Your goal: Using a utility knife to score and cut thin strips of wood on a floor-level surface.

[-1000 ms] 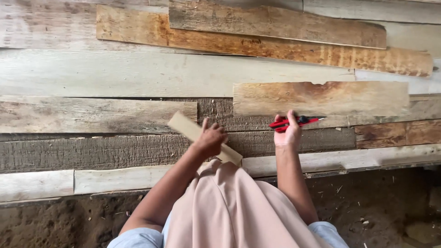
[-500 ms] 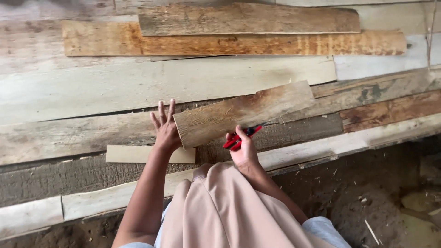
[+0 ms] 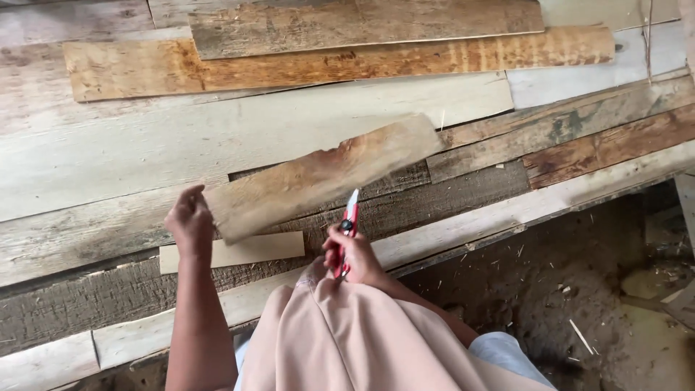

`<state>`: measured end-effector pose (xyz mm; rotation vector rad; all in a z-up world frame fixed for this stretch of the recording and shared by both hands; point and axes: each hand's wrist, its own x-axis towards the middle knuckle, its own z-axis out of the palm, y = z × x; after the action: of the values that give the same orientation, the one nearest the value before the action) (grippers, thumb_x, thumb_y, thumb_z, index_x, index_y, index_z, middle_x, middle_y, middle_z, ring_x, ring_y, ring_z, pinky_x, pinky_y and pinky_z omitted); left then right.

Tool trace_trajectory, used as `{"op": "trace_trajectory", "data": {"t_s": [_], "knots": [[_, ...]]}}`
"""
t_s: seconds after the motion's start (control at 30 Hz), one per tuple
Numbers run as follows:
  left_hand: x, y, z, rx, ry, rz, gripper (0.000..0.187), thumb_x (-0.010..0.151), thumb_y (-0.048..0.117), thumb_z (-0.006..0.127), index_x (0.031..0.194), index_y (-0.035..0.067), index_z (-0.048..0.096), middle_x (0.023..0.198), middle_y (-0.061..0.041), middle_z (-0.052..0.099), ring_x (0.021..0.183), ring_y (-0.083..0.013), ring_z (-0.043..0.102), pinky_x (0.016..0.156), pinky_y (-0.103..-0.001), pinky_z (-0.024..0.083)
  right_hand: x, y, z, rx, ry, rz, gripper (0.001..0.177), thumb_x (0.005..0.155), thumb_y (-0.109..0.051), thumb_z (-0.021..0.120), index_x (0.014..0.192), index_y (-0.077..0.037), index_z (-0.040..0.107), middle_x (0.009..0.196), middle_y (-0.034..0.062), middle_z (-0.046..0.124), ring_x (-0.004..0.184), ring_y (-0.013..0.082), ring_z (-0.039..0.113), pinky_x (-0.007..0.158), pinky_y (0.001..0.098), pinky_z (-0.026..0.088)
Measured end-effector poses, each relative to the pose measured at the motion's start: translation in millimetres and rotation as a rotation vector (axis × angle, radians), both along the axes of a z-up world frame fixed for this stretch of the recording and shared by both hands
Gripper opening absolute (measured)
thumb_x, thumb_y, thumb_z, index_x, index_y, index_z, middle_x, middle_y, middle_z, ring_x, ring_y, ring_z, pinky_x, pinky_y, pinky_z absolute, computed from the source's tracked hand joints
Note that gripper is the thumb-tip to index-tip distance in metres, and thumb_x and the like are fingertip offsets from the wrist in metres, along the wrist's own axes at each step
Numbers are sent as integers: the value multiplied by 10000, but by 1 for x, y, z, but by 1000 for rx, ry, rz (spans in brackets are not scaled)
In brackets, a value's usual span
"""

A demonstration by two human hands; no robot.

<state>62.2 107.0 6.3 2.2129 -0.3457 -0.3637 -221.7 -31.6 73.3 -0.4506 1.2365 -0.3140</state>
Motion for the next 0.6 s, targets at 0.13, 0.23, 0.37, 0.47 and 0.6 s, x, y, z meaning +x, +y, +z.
{"op": "trace_trajectory", "data": {"t_s": [0.13,0.23,0.37,0.47,0.6], "knots": [[18,13,-19,-255,532,134,320,1110,396,439,1266,155,579,880,-185,729,697,-305,750,566,-453,618,-16,-61,15,-358,179,73,334,884,-260,761,727,10,644,496,149,563,338,213,544,343,327,502],[6,2,-3,-197,554,86,427,1069,460,613,1260,79,581,977,-225,720,808,-309,746,646,-501,605,-53,-123,-40,-637,324,56,265,897,-248,747,922,-3,649,622,135,590,360,198,559,326,340,505],[-36,-25,7,133,-22,-112,318,965,329,726,1225,146,733,1068,-146,728,1023,-358,683,877,-495,543,-84,-197,-60,-983,575,97,281,995,-291,619,1119,-38,607,844,128,611,620,237,625,554,381,504],[-64,-58,0,161,-395,-301,452,842,256,820,1270,144,729,1171,-141,670,1114,-403,597,974,-508,474,-81,-243,-61,-1119,739,260,289,962,-233,658,1187,-52,650,1022,182,631,932,388,668,823,507,526],[-101,-117,46,597,-179,-573,903,810,445,798,1594,248,394,1633,-117,368,1511,-416,225,1234,-614,97,-73,-298,-101,-1186,914,495,441,909,-231,698,1298,-34,630,1202,203,626,1081,477,627,985,581,510]]}}
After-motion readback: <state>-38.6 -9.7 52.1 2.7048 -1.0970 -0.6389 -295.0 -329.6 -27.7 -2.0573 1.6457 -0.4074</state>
